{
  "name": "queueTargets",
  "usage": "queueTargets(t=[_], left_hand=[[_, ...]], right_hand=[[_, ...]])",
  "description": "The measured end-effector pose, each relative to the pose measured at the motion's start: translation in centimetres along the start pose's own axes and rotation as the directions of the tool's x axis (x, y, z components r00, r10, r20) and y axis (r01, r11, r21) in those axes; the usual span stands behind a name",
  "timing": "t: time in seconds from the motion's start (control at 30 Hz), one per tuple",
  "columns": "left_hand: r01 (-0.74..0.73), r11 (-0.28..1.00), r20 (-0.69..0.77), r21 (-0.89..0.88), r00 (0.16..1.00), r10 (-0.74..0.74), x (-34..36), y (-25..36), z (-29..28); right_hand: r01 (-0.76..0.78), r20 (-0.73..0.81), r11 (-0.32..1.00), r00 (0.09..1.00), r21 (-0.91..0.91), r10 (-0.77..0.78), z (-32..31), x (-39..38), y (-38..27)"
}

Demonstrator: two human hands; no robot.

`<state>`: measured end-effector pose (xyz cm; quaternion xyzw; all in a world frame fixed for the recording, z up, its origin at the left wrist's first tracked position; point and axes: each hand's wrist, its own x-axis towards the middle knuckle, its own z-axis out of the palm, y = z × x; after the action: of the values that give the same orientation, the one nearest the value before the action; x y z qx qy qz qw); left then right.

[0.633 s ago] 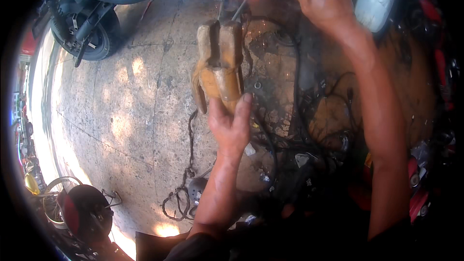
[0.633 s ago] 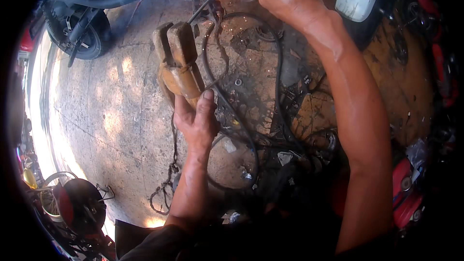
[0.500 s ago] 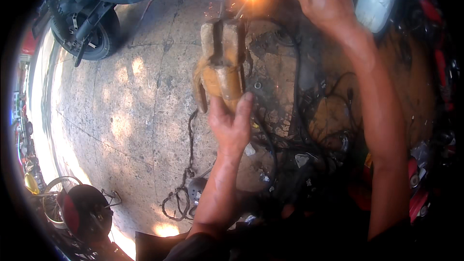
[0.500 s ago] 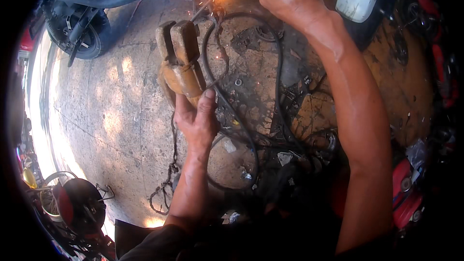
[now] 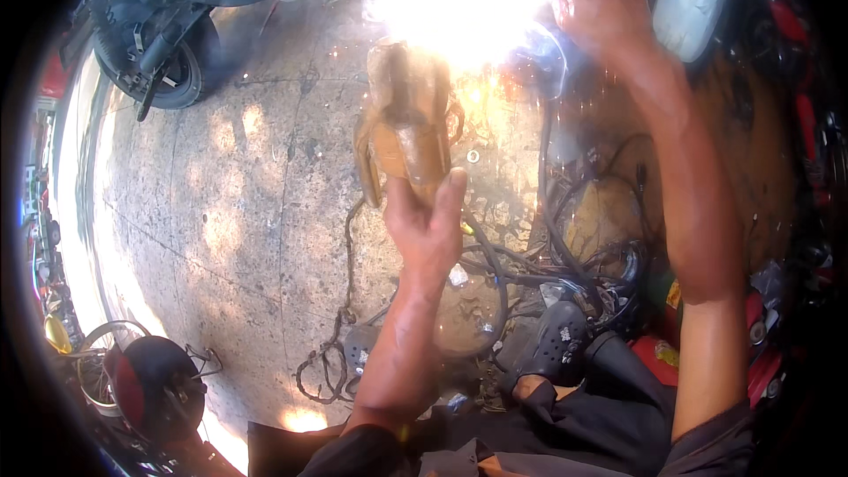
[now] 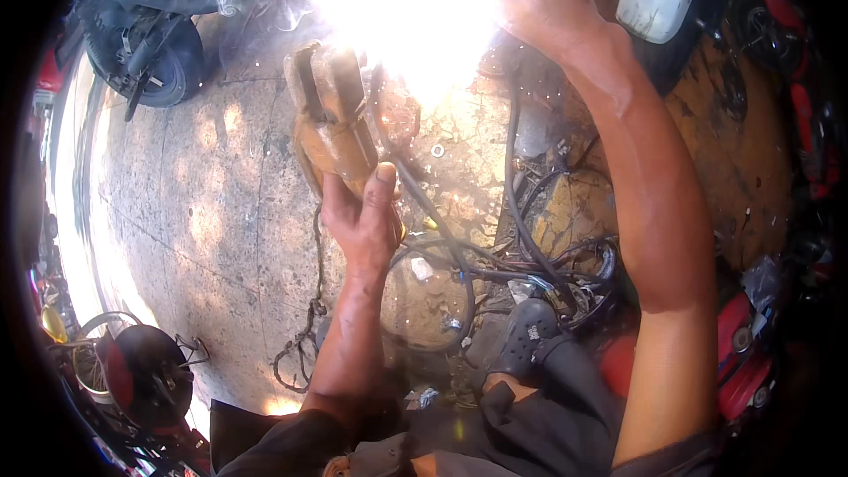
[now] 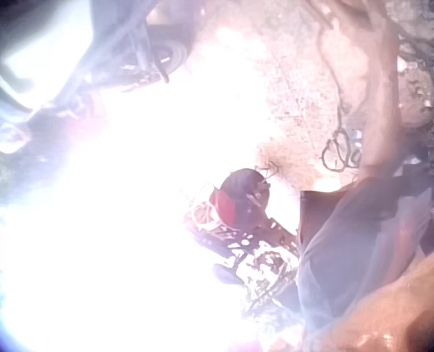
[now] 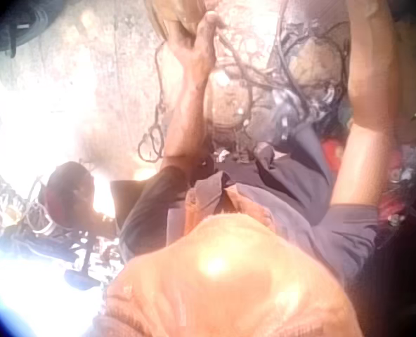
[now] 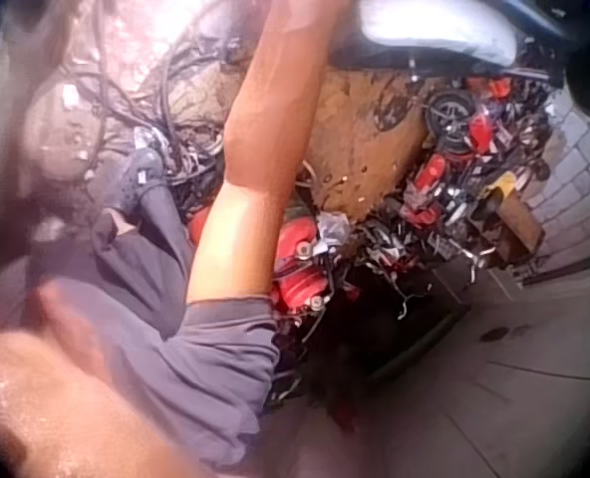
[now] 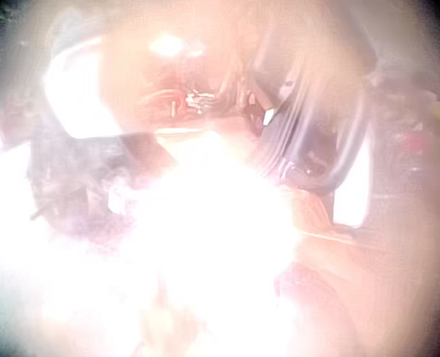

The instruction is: The person welds the frame of a motorcycle using a welding torch and a ground clamp, producing sparks and bright light at the contact points.

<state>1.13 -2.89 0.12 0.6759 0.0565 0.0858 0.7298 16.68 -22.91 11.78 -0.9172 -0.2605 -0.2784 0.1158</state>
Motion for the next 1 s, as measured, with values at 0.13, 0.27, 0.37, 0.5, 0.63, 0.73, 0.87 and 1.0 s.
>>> queueTargets(t=[0.13,0.27,0.37,0.5,0.63,0.73,0.87,1.0], left_hand=[[0.021,0.993,-0.012,-0.12,1.0,-0.023,-0.9,0.3,-0.1],[0.015,0.998,-0.031,-0.057,0.999,-0.017,-0.6,0.3,-0.3],[0.032,0.998,-0.044,-0.048,0.998,-0.034,-0.5,0.7,-0.1],[0.049,0.998,-0.059,-0.027,0.997,-0.05,-0.4,0.3,0.1],[-0.028,0.998,-0.084,-0.051,0.996,0.024,-0.1,0.0,0.2],[-0.027,0.998,-0.072,0.05,0.997,0.031,0.0,0.3,0.1],[-0.062,0.998,-0.065,0.033,0.996,0.064,0.4,0.2,0.2],[0.002,1.0,-0.046,-0.002,0.999,-0.002,0.3,0.6,0.3]], right_hand=[[0.156,-0.113,0.988,0.981,-0.014,-0.157,0.6,-0.3,1.0],[0.103,-0.135,0.994,0.986,0.043,-0.096,0.8,-0.2,0.6],[0.053,-0.088,0.998,0.995,0.038,-0.05,0.6,-0.3,0.4],[0.067,-0.106,0.998,0.992,0.013,-0.066,0.9,-0.5,0.9],[0.04,-0.06,0.999,0.997,0.025,-0.039,0.3,-0.2,0.3],[0.015,-0.03,0.999,0.999,0.042,-0.014,0.3,-0.2,0.2],[0.038,-0.056,0.999,0.998,0.006,-0.037,0.5,-0.3,0.4],[0.069,-0.1,0.997,0.993,0.016,-0.067,0.9,-0.3,0.7]])
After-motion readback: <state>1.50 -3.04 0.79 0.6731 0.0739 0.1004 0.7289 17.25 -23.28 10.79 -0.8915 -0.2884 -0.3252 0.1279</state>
